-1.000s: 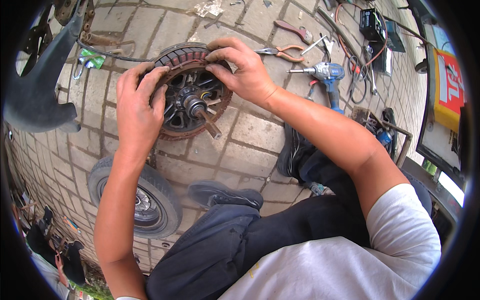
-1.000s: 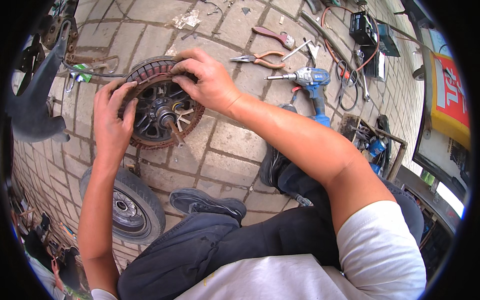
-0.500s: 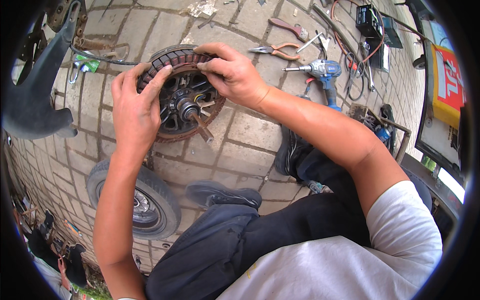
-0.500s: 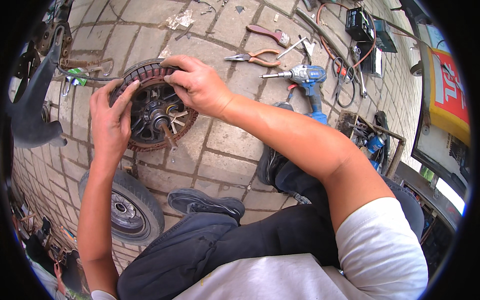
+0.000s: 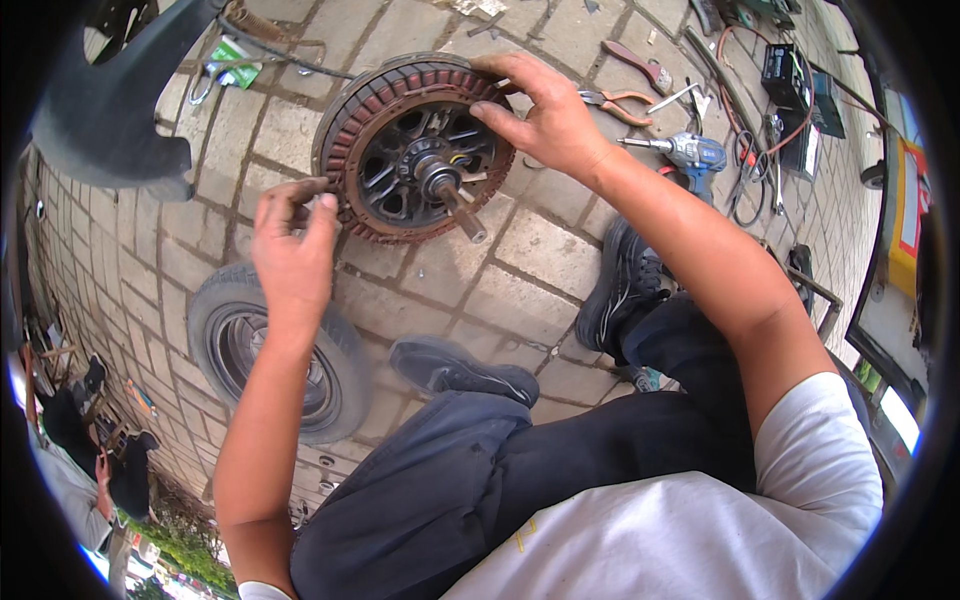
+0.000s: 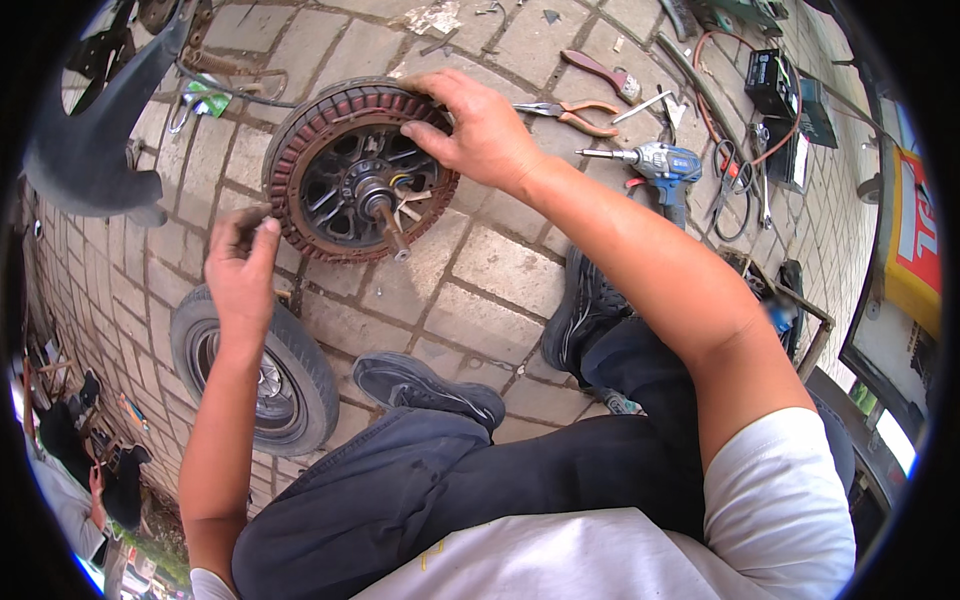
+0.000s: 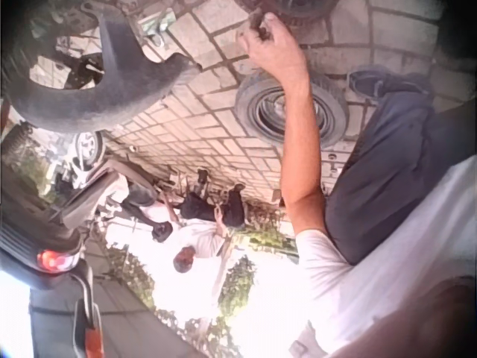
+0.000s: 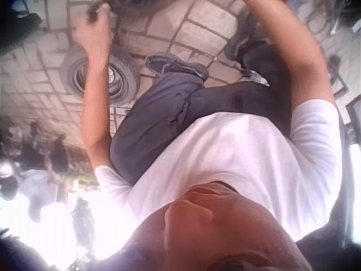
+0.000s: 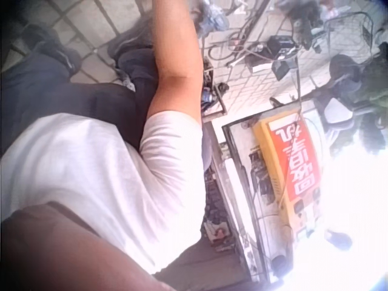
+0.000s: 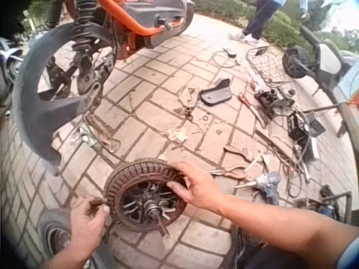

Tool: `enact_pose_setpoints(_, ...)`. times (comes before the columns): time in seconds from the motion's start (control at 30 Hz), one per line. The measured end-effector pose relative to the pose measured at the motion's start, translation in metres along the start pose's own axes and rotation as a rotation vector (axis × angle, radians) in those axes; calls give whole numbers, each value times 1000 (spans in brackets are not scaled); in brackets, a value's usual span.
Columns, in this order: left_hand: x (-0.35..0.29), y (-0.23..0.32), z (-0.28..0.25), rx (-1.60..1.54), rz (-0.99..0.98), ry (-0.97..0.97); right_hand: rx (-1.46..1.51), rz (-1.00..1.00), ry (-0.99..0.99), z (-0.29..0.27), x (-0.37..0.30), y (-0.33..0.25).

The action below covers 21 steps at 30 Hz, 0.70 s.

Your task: The person disassembles a scooter brake drum, removes the brake shoes, and reassembles the unit. They handle the brake drum, brake shoes, and springs, using pliers to adjust components before placing the cover back on.

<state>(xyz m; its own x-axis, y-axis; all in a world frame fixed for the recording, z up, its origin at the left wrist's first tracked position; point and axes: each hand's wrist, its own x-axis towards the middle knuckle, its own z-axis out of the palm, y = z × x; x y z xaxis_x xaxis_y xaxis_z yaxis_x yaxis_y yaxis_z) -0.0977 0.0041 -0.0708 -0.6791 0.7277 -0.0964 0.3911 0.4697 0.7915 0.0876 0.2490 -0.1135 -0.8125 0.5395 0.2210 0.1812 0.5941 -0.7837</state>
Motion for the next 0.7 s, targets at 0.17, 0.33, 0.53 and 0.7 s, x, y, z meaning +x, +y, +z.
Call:
enact_pose_setpoints(0.17,-2,13,13,-52,-16,16,-23,-20,1,3,-1,-2)
enact_pose_setpoints(0.33,-1,16,22,-21,-86,70,-6,14,18,3,-2,-5)
enact_pose_setpoints(0.53,2,15,24,-96,-210,42,2,80,35,6,-4,-11)
enact_pose_setpoints(0.7,3,19,20,-18,-153,10,-56,82,11,6,-3,-11)
